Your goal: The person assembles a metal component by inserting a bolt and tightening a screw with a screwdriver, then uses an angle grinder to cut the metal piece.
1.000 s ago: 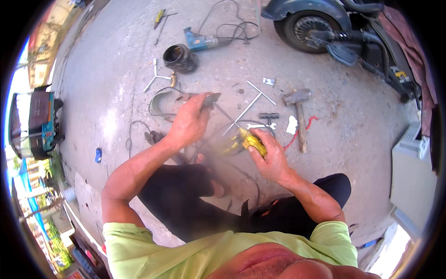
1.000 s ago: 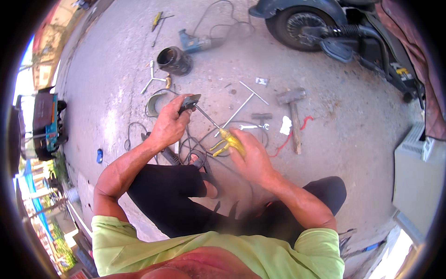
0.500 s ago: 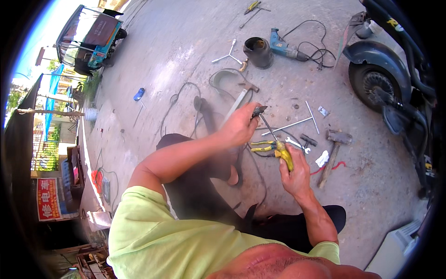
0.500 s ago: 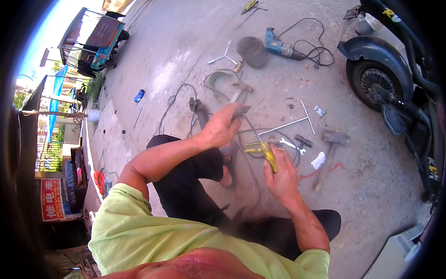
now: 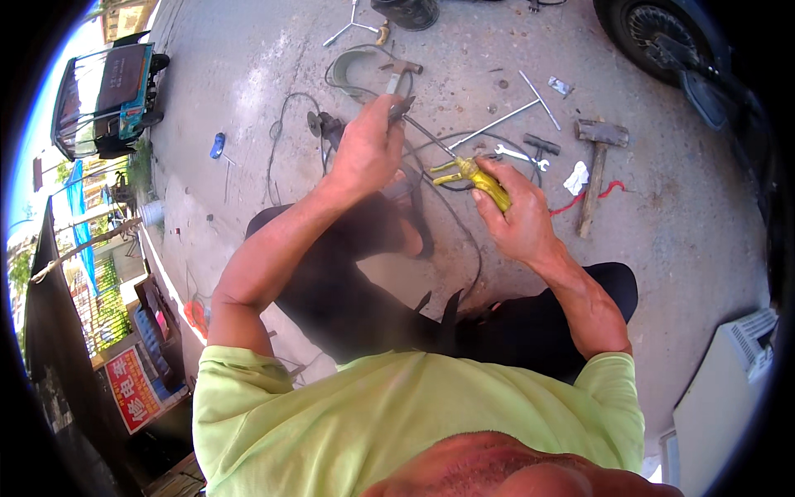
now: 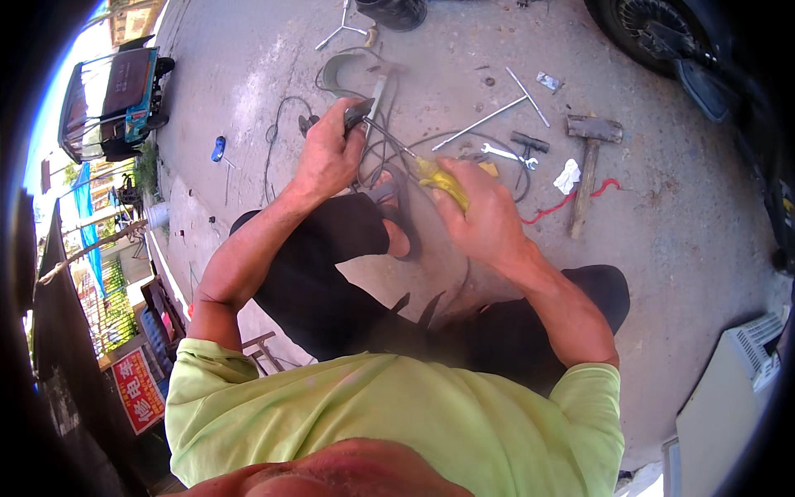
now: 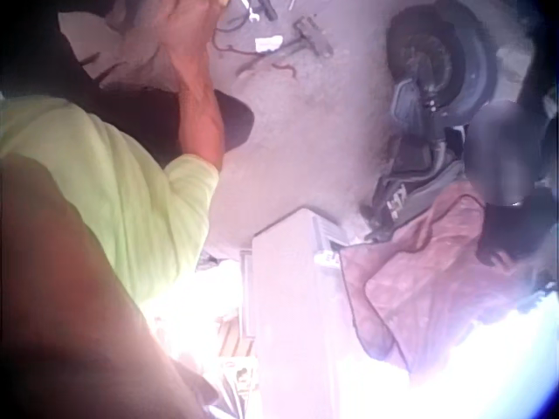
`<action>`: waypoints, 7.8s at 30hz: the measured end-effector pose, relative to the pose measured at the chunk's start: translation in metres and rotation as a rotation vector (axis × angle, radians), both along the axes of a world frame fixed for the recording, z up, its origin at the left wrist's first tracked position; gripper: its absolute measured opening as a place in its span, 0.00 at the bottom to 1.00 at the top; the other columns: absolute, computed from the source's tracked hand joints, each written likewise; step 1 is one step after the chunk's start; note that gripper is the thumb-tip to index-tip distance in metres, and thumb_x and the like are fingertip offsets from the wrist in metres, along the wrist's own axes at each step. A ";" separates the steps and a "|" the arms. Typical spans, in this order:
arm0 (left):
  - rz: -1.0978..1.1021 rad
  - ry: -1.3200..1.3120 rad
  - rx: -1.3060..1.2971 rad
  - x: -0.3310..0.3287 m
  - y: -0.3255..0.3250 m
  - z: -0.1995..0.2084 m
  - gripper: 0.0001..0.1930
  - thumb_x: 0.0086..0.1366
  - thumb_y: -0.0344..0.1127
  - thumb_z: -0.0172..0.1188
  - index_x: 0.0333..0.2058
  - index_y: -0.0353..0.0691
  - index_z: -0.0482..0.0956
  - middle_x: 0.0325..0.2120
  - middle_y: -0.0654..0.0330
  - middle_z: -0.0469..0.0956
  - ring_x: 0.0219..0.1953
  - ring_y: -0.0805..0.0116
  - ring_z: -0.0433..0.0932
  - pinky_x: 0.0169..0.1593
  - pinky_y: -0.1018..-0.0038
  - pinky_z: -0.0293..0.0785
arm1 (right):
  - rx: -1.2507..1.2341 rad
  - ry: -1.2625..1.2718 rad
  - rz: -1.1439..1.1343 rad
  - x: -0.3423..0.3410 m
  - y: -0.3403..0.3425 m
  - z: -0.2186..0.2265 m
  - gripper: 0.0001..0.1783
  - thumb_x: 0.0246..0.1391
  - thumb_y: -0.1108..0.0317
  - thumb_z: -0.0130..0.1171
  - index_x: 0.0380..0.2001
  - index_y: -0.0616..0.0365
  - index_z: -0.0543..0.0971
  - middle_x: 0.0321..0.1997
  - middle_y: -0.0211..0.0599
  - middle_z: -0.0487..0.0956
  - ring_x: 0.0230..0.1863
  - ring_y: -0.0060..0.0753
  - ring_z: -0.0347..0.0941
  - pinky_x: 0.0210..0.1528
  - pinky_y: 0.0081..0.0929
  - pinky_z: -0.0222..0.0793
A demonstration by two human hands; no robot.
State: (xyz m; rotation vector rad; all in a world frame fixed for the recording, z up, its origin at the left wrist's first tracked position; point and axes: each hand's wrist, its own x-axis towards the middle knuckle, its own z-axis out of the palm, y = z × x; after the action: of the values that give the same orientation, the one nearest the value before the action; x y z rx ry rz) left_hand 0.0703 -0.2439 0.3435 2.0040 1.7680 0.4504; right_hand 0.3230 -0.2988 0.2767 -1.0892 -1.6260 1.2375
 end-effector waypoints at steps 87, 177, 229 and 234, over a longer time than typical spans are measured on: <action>-0.098 0.035 -0.029 0.020 0.007 -0.019 0.18 0.67 0.30 0.57 0.56 0.35 0.73 0.42 0.39 0.82 0.46 0.38 0.81 0.49 0.58 0.76 | -1.121 0.707 0.201 0.042 0.004 -0.026 0.22 0.65 0.57 0.59 0.56 0.57 0.74 0.41 0.38 0.81 0.27 0.23 0.72 0.26 0.23 0.68; 0.009 -0.013 -0.135 0.023 0.012 -0.021 0.19 0.67 0.31 0.58 0.56 0.37 0.74 0.37 0.44 0.83 0.35 0.54 0.82 0.43 0.65 0.77 | -0.895 0.479 0.137 0.037 0.010 -0.021 0.22 0.63 0.60 0.61 0.56 0.60 0.76 0.44 0.39 0.82 0.31 0.21 0.74 0.29 0.25 0.70; -0.038 0.050 -0.056 0.022 -0.002 -0.024 0.17 0.68 0.29 0.58 0.54 0.36 0.75 0.35 0.44 0.83 0.37 0.49 0.83 0.44 0.63 0.77 | 0.171 -0.114 -0.097 0.021 -0.015 -0.049 0.19 0.62 0.63 0.62 0.50 0.67 0.79 0.43 0.48 0.82 0.39 0.47 0.80 0.40 0.33 0.76; -0.038 -0.005 -0.062 0.020 -0.009 -0.027 0.16 0.66 0.28 0.56 0.53 0.34 0.74 0.39 0.37 0.80 0.42 0.35 0.80 0.46 0.54 0.77 | -1.135 0.706 0.250 0.038 0.002 -0.042 0.20 0.67 0.56 0.59 0.52 0.60 0.77 0.38 0.38 0.80 0.26 0.21 0.72 0.25 0.22 0.66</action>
State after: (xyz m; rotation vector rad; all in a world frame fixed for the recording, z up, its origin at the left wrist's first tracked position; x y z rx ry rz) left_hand 0.0899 -0.2532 0.3161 1.9889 1.7166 0.3840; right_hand 0.3611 -0.2966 0.2351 -0.8526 -0.4439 2.4781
